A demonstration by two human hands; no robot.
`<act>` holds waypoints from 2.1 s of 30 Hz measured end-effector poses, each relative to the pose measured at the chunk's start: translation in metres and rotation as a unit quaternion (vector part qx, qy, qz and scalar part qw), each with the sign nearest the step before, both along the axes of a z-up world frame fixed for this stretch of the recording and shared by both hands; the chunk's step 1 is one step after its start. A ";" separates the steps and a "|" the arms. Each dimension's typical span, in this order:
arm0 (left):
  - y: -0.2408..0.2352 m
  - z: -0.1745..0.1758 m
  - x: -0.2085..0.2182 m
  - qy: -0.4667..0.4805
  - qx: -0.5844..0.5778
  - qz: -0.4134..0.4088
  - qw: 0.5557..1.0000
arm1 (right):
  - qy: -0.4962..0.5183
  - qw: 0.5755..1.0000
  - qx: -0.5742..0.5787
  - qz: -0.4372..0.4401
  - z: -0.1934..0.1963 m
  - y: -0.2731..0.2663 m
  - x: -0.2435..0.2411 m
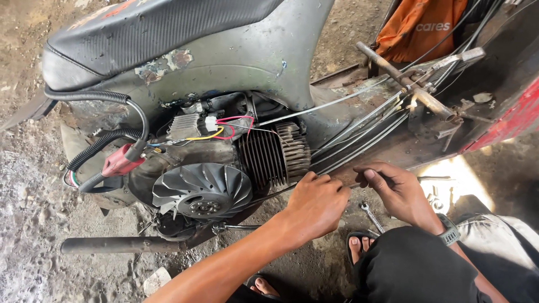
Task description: The person works on the exposed engine of a motorcycle, using a wrench to tighten bolts and adjusting wires and cables near the engine block. The person also handles a metal rod and manipulates components within the engine area.
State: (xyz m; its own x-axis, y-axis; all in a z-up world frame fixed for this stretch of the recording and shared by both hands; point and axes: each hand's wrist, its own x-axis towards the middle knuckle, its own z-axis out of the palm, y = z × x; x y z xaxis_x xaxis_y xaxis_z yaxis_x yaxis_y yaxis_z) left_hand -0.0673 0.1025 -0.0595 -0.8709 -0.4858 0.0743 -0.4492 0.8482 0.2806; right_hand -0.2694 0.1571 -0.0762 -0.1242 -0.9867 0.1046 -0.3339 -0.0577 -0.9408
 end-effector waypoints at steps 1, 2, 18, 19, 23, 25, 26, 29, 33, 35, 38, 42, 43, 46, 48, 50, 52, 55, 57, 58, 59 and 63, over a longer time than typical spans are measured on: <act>0.000 0.000 0.000 0.000 0.000 0.002 1.000 | 0.000 1.000 0.000 0.002 0.000 0.000 0.001; 0.000 0.001 0.001 0.006 -0.006 0.000 1.000 | 0.000 1.000 0.002 0.000 -0.001 0.000 0.002; -0.002 0.012 0.003 -0.016 0.007 -0.001 1.000 | 0.013 1.000 -0.009 0.010 -0.008 -0.003 0.002; -0.002 0.009 0.002 -0.015 0.007 -0.002 1.000 | 0.014 1.000 -0.009 0.009 -0.009 -0.004 0.002; -0.003 0.006 0.000 -0.004 -0.006 0.000 1.000 | 0.010 0.999 -0.036 0.021 -0.007 -0.004 0.000; -0.004 0.011 -0.001 -0.003 -0.006 -0.003 1.000 | 0.010 0.999 -0.041 0.020 -0.004 -0.003 0.000; -0.004 0.014 -0.001 -0.001 -0.009 -0.003 1.000 | 0.008 0.999 -0.042 0.019 -0.004 -0.003 0.000; -0.002 0.014 -0.003 0.003 -0.012 -0.003 1.000 | 0.004 0.998 -0.050 0.022 -0.009 -0.002 -0.003; -0.002 0.009 -0.004 -0.004 -0.001 -0.009 1.000 | 0.009 0.998 -0.052 0.020 -0.005 -0.002 -0.004; -0.003 0.001 -0.006 -0.007 0.001 -0.014 1.000 | 0.008 0.998 -0.056 0.020 -0.003 -0.002 -0.004; -0.002 0.007 -0.005 -0.014 0.006 -0.015 1.000 | 0.012 0.998 -0.058 0.019 -0.002 0.001 -0.005; -0.005 0.006 -0.007 -0.018 0.019 -0.016 1.000 | 0.017 0.998 -0.065 0.014 -0.001 0.001 -0.008; -0.007 0.004 -0.008 -0.016 0.017 -0.018 1.000 | 0.018 0.998 -0.067 0.011 -0.003 0.000 -0.011; -0.008 0.001 -0.010 -0.013 0.022 -0.010 1.000 | -0.002 0.995 -0.098 -0.016 -0.009 0.000 -0.017; -0.009 0.005 -0.010 0.014 0.033 -0.004 0.999 | -0.017 0.992 -0.122 -0.035 -0.009 0.001 -0.019; -0.010 0.004 -0.011 0.018 0.042 -0.001 0.999 | -0.022 0.990 -0.130 -0.043 -0.011 0.002 -0.022; -0.010 0.001 -0.013 0.022 0.053 -0.005 0.998 | -0.027 0.988 -0.138 -0.058 -0.014 0.003 -0.025; -0.011 -0.001 -0.021 0.018 0.054 -0.001 0.998 | -0.050 0.981 -0.166 -0.091 -0.011 0.010 -0.034; -0.010 0.008 -0.024 -0.031 0.050 0.016 0.998 | 0.017 0.989 -0.064 -0.131 -0.001 0.017 -0.037; -0.010 0.008 -0.025 -0.031 0.050 0.012 0.998 | 0.017 0.989 -0.063 -0.135 -0.001 0.018 -0.040; -0.011 0.007 -0.026 -0.026 0.049 0.011 0.998 | -0.002 0.987 -0.090 -0.136 -0.001 0.019 -0.042; -0.012 0.014 -0.032 -0.011 0.070 0.012 0.997 | -0.084 0.973 -0.117 -0.179 0.001 0.024 -0.057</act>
State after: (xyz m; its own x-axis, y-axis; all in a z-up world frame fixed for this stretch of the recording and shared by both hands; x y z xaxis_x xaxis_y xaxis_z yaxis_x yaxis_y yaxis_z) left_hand -0.0993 0.0901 -0.0459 -0.8591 -0.5115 -0.0152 -0.4772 0.7901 0.3847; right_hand -0.3261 0.1813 -0.0749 -0.4898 -0.8287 0.2708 -0.2147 -0.1863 -0.9587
